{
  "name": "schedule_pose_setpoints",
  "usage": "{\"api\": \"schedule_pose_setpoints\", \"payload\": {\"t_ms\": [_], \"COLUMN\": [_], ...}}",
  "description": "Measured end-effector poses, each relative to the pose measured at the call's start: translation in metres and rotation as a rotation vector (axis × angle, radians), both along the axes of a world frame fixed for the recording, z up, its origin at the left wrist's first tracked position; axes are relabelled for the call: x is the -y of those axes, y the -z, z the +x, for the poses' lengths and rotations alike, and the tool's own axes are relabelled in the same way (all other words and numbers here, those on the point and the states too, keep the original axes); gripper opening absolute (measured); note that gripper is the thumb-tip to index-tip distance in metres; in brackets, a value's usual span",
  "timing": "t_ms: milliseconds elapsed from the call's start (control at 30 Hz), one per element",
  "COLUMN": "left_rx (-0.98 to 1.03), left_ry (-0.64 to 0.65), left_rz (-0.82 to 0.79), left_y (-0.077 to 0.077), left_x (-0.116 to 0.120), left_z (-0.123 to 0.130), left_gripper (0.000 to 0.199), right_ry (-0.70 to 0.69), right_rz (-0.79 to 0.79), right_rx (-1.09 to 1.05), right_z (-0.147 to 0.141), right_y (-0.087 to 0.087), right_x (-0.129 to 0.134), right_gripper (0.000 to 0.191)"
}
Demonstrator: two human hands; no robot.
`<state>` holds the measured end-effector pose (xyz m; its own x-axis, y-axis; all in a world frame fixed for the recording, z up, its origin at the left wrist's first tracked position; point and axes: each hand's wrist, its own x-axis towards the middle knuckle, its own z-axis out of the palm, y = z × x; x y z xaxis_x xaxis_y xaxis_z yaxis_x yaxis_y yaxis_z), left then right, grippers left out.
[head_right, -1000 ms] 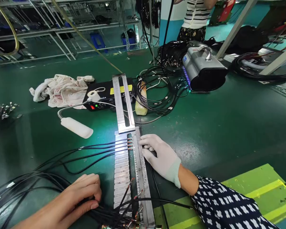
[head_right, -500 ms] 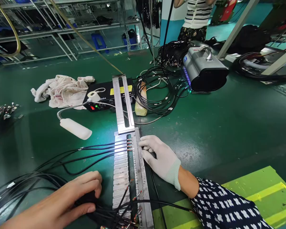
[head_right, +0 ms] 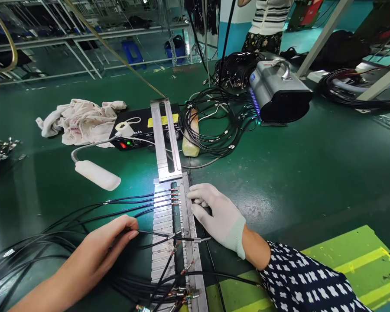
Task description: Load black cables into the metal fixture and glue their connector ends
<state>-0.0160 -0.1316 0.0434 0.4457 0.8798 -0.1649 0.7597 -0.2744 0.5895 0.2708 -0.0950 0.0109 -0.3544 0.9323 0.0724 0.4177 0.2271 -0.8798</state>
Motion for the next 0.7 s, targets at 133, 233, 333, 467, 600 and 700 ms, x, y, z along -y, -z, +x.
{"api": "schedule_pose_setpoints", "payload": {"t_ms": [133, 233, 333, 467, 600, 700], "left_rx": [-0.078, -0.106, -0.160, -0.301, -0.207, -0.063], "left_ry": [0.017, 0.029, 0.026, 0.059, 0.126, 0.165], "left_rz": [0.222, 0.353, 0.467, 0.602, 0.576, 0.400], "left_y": [0.009, 0.013, 0.012, 0.009, 0.010, 0.011], "left_x": [-0.003, -0.003, -0.002, 0.001, -0.006, -0.015], "left_z": [-0.009, -0.032, -0.059, -0.063, -0.019, 0.016], "left_gripper": [0.017, 0.013, 0.013, 0.013, 0.020, 0.017], "right_ry": [0.005, 0.004, 0.003, -0.007, -0.004, -0.033], "right_rz": [-0.013, 0.001, 0.008, 0.011, 0.086, 0.252], "right_rx": [0.013, 0.017, 0.016, 0.018, 0.097, 0.256], "right_z": [0.001, 0.001, 0.001, 0.001, 0.000, -0.005], "right_y": [0.000, 0.002, 0.002, 0.002, 0.001, 0.001], "right_x": [0.001, 0.001, -0.001, -0.001, 0.002, 0.005], "right_gripper": [0.026, 0.028, 0.028, 0.026, 0.032, 0.039]}}
